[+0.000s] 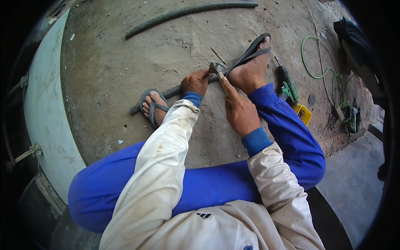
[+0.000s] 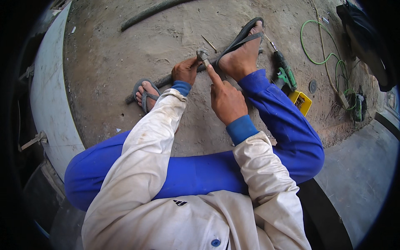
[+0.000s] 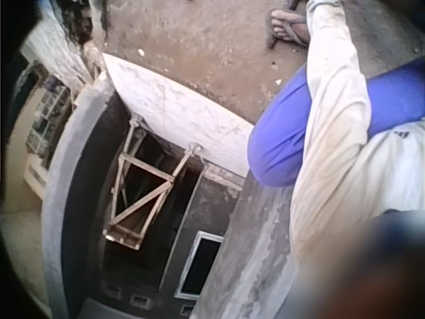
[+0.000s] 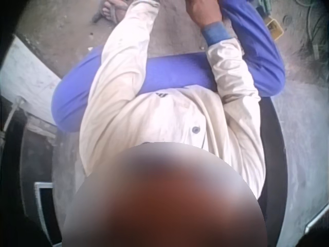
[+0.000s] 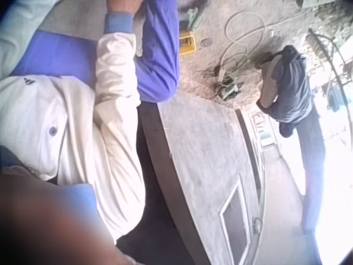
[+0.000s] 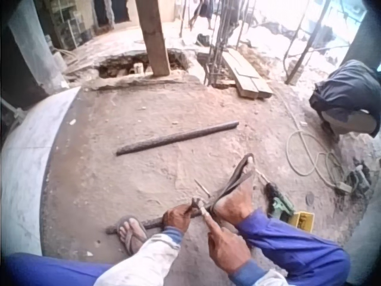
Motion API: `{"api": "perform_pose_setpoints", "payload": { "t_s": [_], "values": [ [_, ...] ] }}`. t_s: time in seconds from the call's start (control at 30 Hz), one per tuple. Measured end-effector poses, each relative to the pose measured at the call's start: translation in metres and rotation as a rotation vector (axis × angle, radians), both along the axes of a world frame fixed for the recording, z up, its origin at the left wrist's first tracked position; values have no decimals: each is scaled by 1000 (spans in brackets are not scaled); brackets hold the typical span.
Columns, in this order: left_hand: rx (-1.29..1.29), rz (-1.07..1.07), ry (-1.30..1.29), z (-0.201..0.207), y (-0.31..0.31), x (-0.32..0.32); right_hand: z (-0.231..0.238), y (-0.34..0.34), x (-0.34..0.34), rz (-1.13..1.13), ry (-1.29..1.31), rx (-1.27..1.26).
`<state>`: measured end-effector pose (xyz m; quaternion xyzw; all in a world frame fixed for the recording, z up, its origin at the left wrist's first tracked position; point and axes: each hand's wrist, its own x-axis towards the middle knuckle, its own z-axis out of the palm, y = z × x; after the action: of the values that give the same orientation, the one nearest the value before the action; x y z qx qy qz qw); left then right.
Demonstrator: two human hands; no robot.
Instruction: The person sits on the ground and repeatedly uses a hammer to drive nails into a black pipe, then uses a cordless drill to drive the nails further. The person handles multiple pipe segments, repositioning them as needed.
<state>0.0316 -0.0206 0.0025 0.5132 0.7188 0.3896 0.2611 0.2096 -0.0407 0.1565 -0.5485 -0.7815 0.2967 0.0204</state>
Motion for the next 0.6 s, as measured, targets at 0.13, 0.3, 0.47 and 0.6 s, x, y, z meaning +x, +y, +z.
{"api": "perform_pose_setpoints", "payload": {
  "t_s": [0.13, 0.3, 0.47, 0.6],
  "values": [
    [-25, 1, -19, 8, 1, 1, 7, 3, 2, -22, 33, -25],
    [-179, -4, -44, 14, 3, 0, 33, 11, -5, 3, 63, -34],
    [-126, 26, -48, 11, 3, 3, 46, 18, -7, 6, 450, 520],
    [-177, 11, -15, 11, 3, 3, 34, 17, -13, -36, 288, 281]
  ]
}}
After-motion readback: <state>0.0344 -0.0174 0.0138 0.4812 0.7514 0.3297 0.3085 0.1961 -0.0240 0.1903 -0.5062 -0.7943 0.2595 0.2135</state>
